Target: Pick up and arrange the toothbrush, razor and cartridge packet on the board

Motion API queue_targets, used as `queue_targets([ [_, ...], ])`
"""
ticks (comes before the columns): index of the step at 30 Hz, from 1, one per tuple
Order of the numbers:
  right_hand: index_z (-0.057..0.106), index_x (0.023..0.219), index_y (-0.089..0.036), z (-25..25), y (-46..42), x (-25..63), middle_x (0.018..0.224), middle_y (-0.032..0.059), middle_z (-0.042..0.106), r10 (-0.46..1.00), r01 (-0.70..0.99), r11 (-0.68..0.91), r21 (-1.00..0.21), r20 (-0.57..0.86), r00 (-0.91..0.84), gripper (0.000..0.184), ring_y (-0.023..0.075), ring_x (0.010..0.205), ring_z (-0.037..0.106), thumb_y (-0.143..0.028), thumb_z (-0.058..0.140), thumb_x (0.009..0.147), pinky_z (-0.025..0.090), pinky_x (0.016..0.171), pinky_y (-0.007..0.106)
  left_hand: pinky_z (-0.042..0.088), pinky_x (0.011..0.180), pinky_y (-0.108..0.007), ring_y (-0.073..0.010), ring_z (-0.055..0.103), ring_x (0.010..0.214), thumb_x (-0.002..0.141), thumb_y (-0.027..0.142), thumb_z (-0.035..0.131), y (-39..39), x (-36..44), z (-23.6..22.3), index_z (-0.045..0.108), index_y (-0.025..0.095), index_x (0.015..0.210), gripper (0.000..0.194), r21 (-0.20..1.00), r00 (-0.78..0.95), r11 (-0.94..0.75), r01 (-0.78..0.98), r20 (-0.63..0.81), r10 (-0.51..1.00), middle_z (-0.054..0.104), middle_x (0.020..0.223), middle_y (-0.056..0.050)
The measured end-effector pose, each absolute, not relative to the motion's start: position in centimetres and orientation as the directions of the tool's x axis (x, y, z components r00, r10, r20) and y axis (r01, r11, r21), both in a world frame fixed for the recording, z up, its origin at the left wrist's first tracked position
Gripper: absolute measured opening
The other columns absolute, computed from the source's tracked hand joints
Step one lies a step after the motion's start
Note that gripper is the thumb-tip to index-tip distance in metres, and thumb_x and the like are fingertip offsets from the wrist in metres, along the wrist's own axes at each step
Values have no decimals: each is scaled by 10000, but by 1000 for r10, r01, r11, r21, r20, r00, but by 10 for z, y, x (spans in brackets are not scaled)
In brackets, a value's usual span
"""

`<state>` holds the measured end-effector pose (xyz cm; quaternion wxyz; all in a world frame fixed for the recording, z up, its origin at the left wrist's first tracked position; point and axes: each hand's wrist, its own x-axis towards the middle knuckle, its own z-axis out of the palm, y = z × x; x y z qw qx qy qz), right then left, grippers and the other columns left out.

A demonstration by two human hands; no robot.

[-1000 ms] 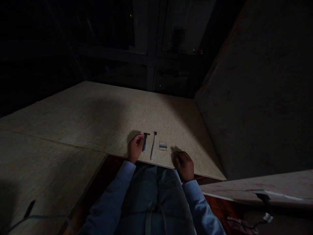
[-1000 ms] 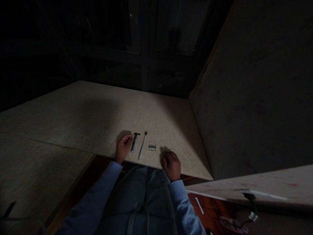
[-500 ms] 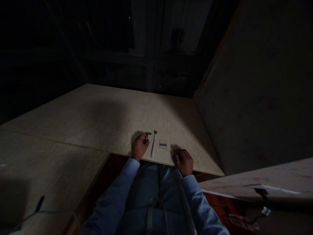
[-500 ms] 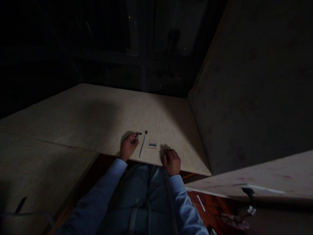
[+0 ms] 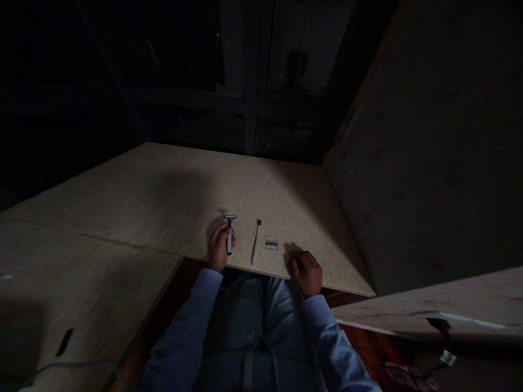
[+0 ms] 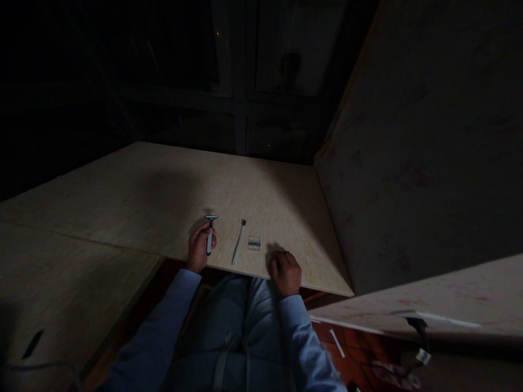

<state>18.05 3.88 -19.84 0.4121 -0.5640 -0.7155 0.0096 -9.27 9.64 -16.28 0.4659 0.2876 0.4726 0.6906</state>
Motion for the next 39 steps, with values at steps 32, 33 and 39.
queue_targets([
  [32,718,1167,-273,-61,13,112,951,15,669,964,-278,265,-923,252,83,395,153,840,622,-420,791,807,551,813,307,221,384,-206,-50,353,390,747,576,751,30,-27,-71,632,168,718,426,831,334,304,-466,-152,930,490,520,40],
  [33,725,1157,-279,-59,12,111,927,8,669,968,-289,252,-924,243,69,385,148,829,619,-401,802,800,550,801,298,217,387,-207,-51,352,393,752,575,752,29,-28,-71,622,168,708,429,837,344,295,-461,-137,929,492,520,38],
  [39,754,1126,-289,-67,6,111,902,5,707,987,-400,147,-905,162,-3,407,147,800,634,-391,854,745,555,742,271,188,395,-217,-54,344,395,749,598,747,27,-39,-67,595,171,674,459,883,437,292,-368,-113,892,499,522,27],
])
